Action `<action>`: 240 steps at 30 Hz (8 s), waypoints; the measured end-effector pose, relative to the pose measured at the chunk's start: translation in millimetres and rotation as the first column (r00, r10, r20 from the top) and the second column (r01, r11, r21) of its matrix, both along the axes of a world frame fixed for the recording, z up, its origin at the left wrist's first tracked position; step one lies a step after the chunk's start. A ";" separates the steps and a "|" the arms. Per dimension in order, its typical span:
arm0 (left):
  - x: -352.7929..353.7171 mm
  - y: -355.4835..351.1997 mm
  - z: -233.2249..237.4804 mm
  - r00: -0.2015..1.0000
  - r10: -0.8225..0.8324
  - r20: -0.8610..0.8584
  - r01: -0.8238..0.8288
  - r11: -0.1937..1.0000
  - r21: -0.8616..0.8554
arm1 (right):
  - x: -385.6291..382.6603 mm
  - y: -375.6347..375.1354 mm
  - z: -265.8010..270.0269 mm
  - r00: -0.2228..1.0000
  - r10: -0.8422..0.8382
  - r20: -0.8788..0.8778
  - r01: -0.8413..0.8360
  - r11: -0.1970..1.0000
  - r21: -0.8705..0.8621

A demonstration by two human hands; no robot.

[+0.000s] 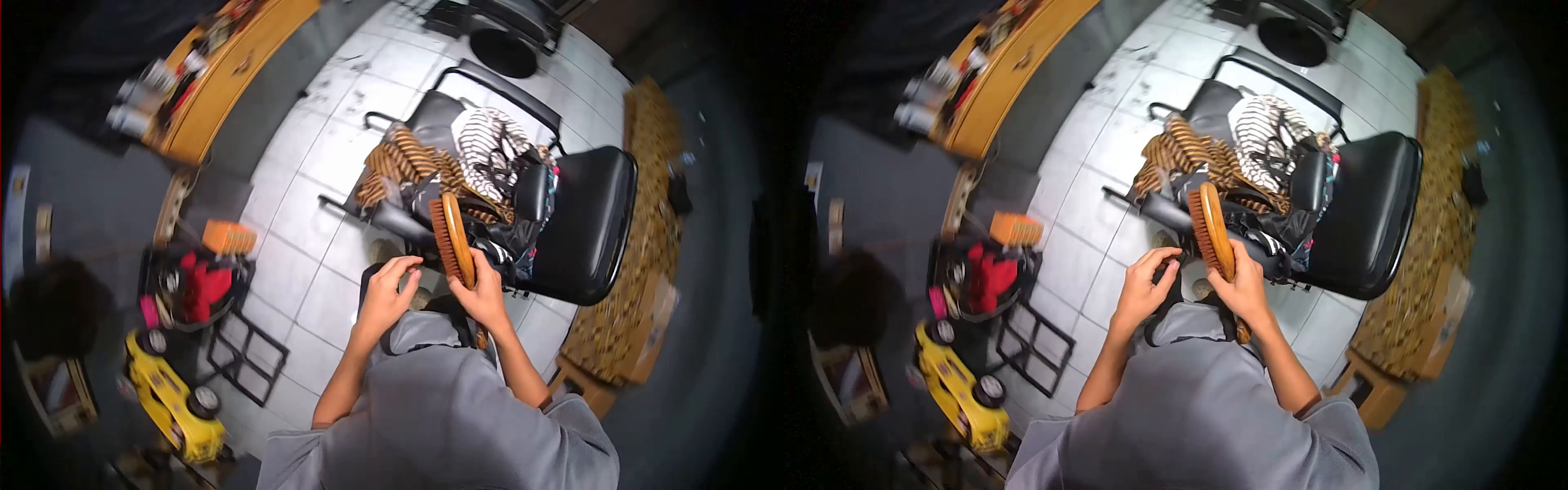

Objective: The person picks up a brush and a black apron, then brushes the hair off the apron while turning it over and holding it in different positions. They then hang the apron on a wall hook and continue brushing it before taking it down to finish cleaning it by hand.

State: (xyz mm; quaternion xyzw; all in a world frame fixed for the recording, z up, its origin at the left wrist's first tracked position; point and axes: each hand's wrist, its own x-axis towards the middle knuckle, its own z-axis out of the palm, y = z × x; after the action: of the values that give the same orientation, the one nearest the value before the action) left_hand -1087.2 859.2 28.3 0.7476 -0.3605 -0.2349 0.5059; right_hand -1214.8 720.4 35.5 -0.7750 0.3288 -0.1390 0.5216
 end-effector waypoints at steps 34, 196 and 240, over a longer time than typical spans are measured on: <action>-42.6 -347.4 -167.1 0.904 -0.267 -0.333 0.381 0.858 0.345 | -37.1 -187.9 -112.4 0.768 -0.622 -0.153 0.591 0.780 -0.205; -441.6 394.4 134.9 0.941 -0.298 0.161 0.330 0.700 -0.633 | -587.1 361.6 -256.0 0.822 0.119 -0.557 -0.045 0.988 0.145; -442.7 418.9 150.8 0.988 0.153 -0.005 -0.143 0.911 -0.388 | -532.3 385.2 -222.1 0.887 0.165 -0.430 -0.175 0.984 0.018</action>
State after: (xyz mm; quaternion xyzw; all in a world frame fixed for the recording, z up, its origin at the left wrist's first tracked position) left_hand -1530.0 1278.1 179.1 0.6611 -0.3486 -0.1105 0.6551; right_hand -1747.1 1105.6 -186.5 -0.8179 0.3650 0.0780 0.4379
